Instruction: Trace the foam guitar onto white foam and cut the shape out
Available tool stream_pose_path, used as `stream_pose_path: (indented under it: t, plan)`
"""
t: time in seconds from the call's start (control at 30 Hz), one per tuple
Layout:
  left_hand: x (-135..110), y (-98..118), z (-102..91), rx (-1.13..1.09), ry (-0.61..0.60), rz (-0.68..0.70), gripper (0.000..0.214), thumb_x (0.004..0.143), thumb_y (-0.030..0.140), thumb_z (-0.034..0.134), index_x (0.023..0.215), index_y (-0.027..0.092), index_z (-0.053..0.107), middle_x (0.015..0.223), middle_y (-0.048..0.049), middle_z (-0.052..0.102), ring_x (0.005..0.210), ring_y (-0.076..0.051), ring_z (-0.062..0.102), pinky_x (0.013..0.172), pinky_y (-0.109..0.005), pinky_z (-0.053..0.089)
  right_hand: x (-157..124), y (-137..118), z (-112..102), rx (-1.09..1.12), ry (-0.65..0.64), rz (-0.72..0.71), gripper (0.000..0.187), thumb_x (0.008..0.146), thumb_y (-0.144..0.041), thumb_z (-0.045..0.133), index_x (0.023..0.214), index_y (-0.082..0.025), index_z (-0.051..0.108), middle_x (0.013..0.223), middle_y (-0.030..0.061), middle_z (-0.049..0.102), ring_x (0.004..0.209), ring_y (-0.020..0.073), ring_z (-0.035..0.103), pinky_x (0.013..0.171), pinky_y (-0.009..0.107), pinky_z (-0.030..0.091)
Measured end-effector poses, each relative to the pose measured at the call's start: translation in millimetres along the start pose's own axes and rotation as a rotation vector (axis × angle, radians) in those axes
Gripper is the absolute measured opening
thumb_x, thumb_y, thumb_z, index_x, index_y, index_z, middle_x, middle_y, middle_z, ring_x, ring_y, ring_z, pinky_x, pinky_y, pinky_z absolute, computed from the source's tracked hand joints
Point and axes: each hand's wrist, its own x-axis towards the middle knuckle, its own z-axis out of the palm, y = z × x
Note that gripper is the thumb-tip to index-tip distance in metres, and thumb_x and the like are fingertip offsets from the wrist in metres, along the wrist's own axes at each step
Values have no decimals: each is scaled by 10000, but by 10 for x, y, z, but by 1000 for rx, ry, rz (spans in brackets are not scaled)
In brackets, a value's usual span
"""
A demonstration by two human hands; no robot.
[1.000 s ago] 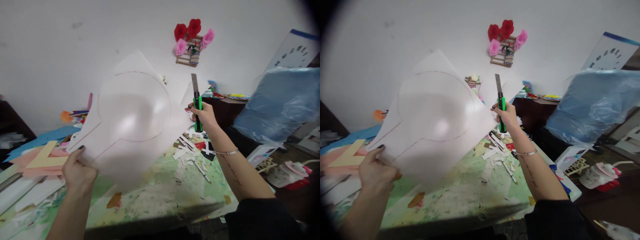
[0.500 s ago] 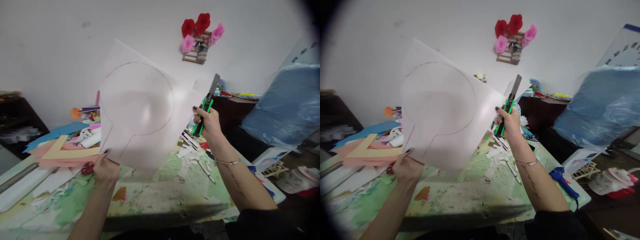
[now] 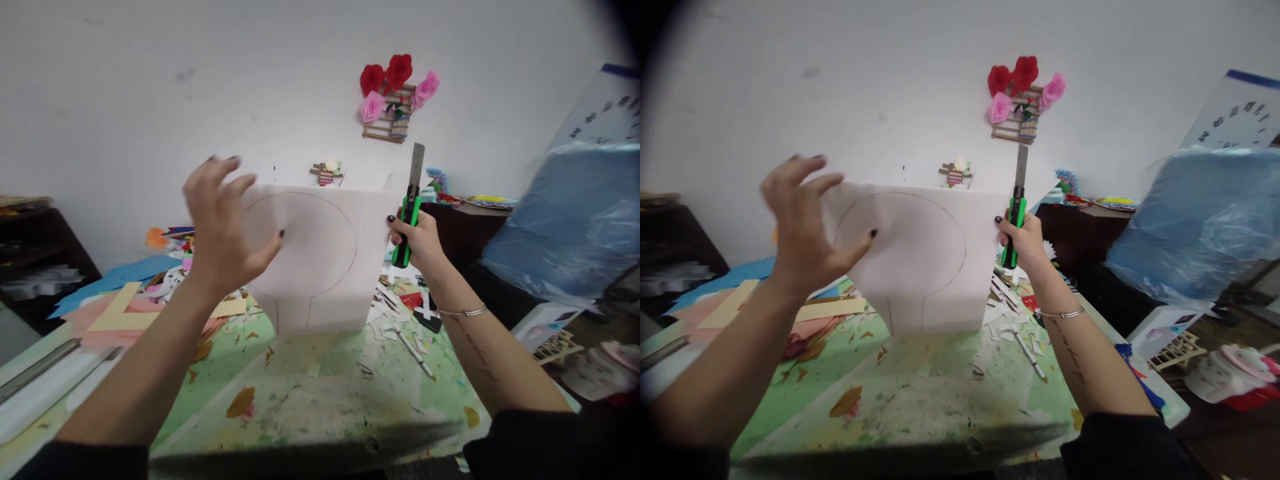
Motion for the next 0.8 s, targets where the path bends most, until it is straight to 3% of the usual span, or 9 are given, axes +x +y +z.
stream_pose_path:
  t: [0.07, 0.13, 0.23, 0.3, 0.4, 0.53, 0.7, 0.8]
  plan:
    - [486, 26, 162, 34, -261, 69, 717, 677, 407, 701, 1247, 33, 479, 1320, -156, 429, 1339, -361, 287, 1059, -572, 124, 2, -1, -39, -70, -14, 15, 315, 603, -275, 752, 702, -205, 461, 540, -96, 441, 368, 41, 399, 374, 200, 307]
    - [887, -15, 348, -8, -476, 61, 660, 639, 457, 712, 1138, 51, 563, 1161, -121, 516, 1276, -396, 379, 1020, -610, 153, -7, -17, -84, -138, -28, 24, 313, 615, -310, 744, 693, -209, 457, 505, -95, 435, 365, 53, 397, 372, 206, 303]
    - [1275, -103, 584, -65, -917, 10, 560, 527, 427, 769, 977, 116, 647, 915, -40, 580, 1040, -327, 580, 933, -504, 340, -38, -56, -138, -254, -61, 35, 259, 650, -325, 711, 711, -213, 485, 469, -89, 435, 364, 78, 414, 381, 220, 311]
    - [1378, -120, 682, -88, -1053, -19, 448, 491, 374, 779, 861, 142, 676, 808, -22, 590, 871, -266, 617, 840, -419, 407, -65, -97, -164, -348, -78, 37, 207, 658, -293, 690, 732, -216, 513, 486, -78, 459, 378, 92, 430, 393, 228, 312]
    - [1361, -87, 759, -113, -1108, -112, 253, 499, 272, 752, 702, 147, 667, 707, -36, 588, 729, -237, 601, 732, -369, 424, -119, -207, -189, -467, -31, 1, 184, 647, -225, 671, 737, -226, 510, 533, -70, 459, 427, 95, 412, 427, 230, 280]
    - [1264, -91, 815, -156, -1108, -209, 212, 506, 246, 726, 683, 149, 661, 663, -39, 579, 654, -226, 590, 677, -362, 423, -277, -440, -148, -735, 72, -93, 224, 684, -230, 640, 764, -240, 431, 609, -48, 456, 522, 122, 409, 495, 248, 264]
    - [1229, -189, 810, -169, -1085, -245, 246, 528, 315, 733, 682, 137, 663, 677, -52, 575, 667, -233, 596, 674, -366, 425, -532, -646, 90, -828, -255, -74, 115, 817, -208, 479, 828, -252, 374, 557, -44, 442, 488, 145, 407, 506, 265, 251]
    - [1204, -182, 770, -144, -1049, -229, 282, 545, 338, 733, 677, 104, 648, 713, -57, 563, 742, -252, 613, 699, -367, 430, -583, -660, 259, -983, -273, -177, 149, 833, -205, 498, 778, -245, 365, 502, -51, 351, 449, 125, 283, 507, 274, 191]
